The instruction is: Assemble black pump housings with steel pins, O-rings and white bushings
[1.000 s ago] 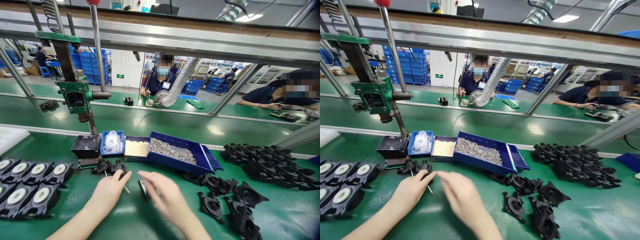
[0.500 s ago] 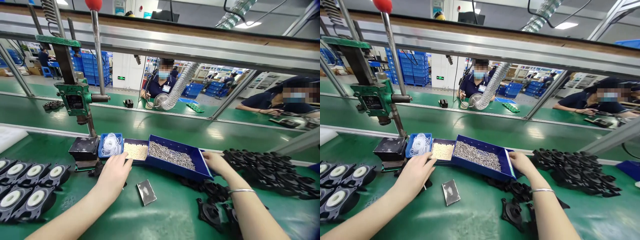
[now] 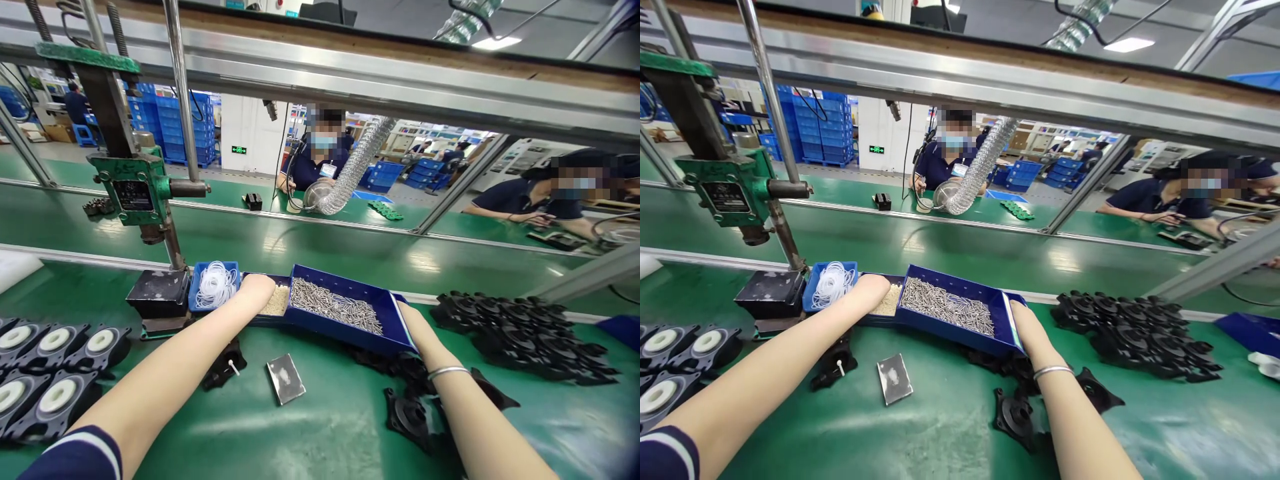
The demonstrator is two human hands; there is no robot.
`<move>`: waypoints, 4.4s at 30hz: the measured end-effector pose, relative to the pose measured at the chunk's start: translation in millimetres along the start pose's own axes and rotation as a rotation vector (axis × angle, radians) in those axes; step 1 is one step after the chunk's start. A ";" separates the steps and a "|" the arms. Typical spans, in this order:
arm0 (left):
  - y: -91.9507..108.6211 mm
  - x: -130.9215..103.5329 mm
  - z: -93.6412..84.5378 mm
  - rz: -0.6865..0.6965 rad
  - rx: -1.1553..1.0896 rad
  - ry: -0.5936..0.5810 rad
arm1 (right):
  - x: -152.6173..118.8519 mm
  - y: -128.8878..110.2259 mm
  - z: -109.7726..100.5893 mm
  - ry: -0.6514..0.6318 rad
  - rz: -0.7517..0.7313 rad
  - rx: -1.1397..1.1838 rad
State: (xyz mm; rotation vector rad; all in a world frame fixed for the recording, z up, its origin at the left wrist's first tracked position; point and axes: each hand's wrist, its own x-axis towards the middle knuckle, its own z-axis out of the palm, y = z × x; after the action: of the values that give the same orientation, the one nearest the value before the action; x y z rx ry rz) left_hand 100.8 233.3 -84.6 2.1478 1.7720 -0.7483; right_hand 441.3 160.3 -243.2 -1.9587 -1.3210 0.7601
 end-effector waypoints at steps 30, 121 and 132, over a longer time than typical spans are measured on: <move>-10.1 -173.1 76.3 0.127 -1.734 -0.424 | -250.5 -166.7 53.3 -0.372 0.153 1.082; -13.1 -184.1 104.5 0.599 -0.665 -0.247 | -279.2 -169.4 14.6 -0.844 -0.014 1.182; 2.4 -203.4 68.2 0.046 -1.887 -0.456 | -281.1 -179.8 35.9 -0.421 0.169 1.131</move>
State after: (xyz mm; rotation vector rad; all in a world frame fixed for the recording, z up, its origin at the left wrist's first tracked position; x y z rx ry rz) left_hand 62.6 28.7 -32.6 0.5938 1.1004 0.4371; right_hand 221.3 -46.1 -96.2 -1.0051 -0.6276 1.6132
